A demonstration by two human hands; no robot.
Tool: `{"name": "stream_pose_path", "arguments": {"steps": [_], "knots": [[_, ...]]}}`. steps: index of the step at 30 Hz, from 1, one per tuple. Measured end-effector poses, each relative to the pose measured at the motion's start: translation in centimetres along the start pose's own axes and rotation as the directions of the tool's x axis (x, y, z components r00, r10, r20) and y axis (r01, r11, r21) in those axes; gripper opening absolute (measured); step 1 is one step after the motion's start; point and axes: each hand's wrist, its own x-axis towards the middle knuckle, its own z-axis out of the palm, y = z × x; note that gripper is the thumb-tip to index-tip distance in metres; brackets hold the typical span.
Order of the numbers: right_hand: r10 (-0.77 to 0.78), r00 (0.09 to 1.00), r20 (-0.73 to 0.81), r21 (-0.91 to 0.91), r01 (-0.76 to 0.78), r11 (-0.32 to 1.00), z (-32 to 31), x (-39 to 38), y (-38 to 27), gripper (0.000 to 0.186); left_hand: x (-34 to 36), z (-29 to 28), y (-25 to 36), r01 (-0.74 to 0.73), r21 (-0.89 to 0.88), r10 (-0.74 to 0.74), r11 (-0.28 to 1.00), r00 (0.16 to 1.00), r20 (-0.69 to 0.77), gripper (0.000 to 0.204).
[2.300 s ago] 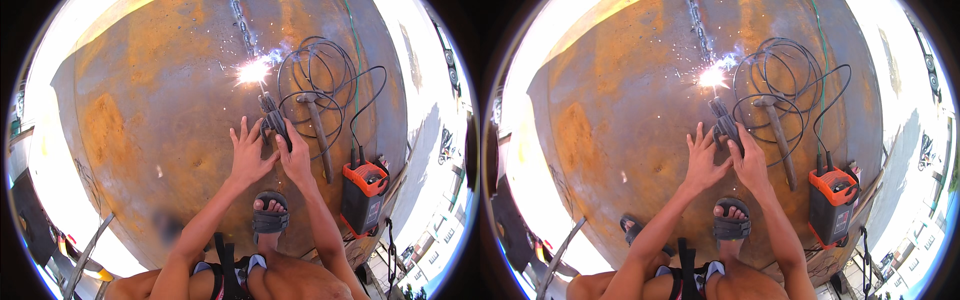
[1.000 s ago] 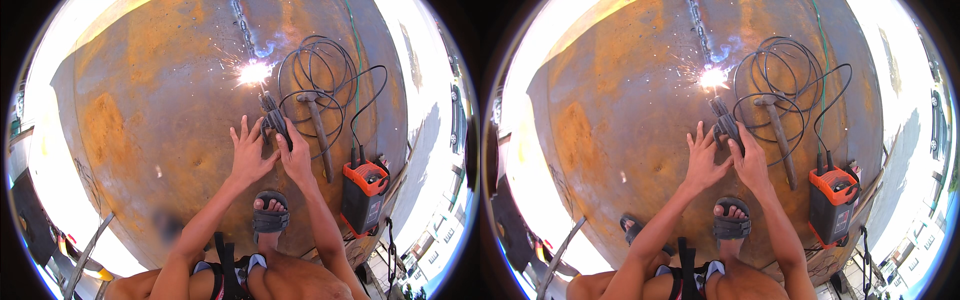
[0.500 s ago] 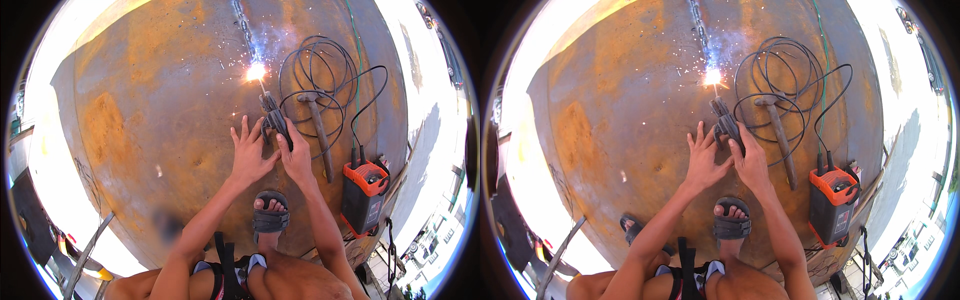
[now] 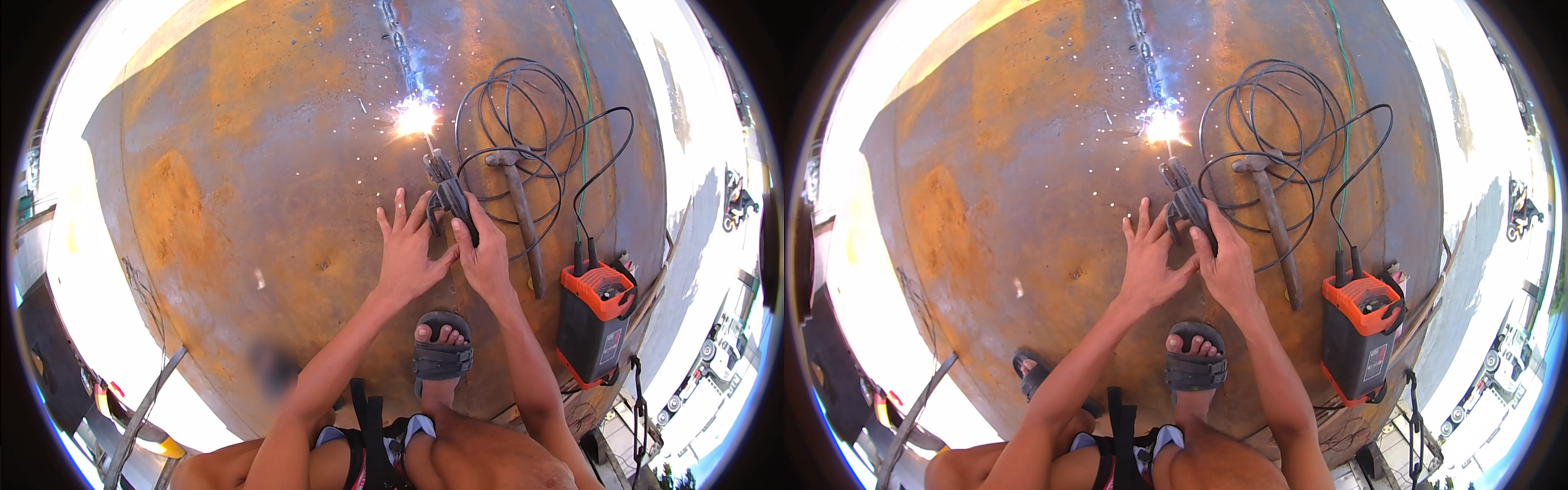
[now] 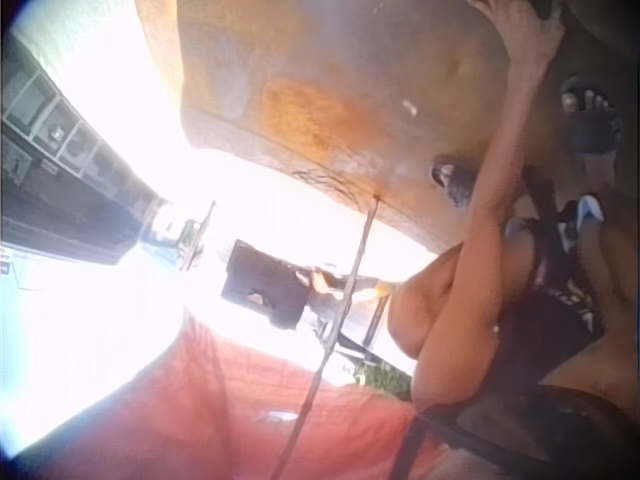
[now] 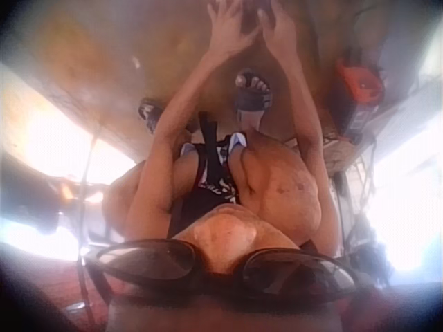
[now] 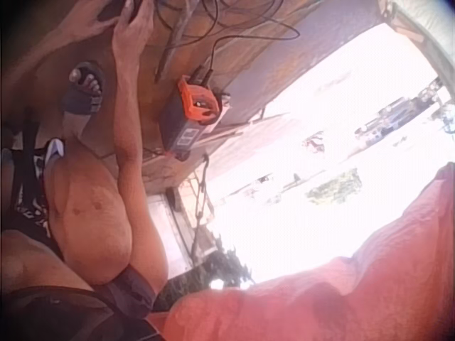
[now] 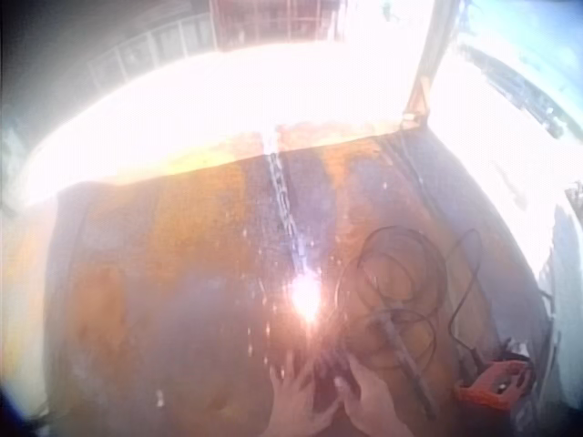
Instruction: The person welds a seam on a large curved metal surface using a welding torch and electrode, then chips away slag with a hammer. The person repeats this cycle of welding and chipping along the seam.
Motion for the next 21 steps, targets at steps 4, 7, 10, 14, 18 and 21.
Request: {"name": "stream_pose_path", "arguments": {"steps": [4,7,10,14,18,21], "knots": [[0.001,1.0,0.002,0.006,-0.001,1.0,0.03,0.03,-0.09,0.05,0.02,0.05,-0.08,0.0,0.016,0.0,1.0,1.0,0.002,0.064],[0.0,1.0,-0.001,-0.004,0.0,1.0,-0.04,0.01,-0.03,0.05,0.04,-0.02,0.0,0.004,0.02,-0.004,1.0,1.0,0.014,0.065],[-0.011,1.0,-0.01,0.001,0.011,1.0,0.09,-0.01,0.21,0.05,0.04,0.05,0.02,0.002,0.007,-0.002,1.0,1.0,0.008,0.065],[-0.008,1.0,-0.004,0.0,0.008,1.0,0.07,0.07,0.07,0.05,0.0,-0.04,0.0,-0.001,0.007,0.001,1.0,1.0,0.002,0.065],[-0.029,0.999,-0.015,-0.004,0.029,1.0,0.03,0.07,0.05,0.049,0.06,-0.02,0.01,-0.012,0.002,0.012,1.0,1.0,-0.002,0.065],[-0.023,1.0,-0.015,-0.001,0.023,1.0,0.0,0.09,-0.07,0.049,0.03,0.03,0.0,-0.021,-0.006,0.021,1.0,1.0,-0.011,0.065]]}}
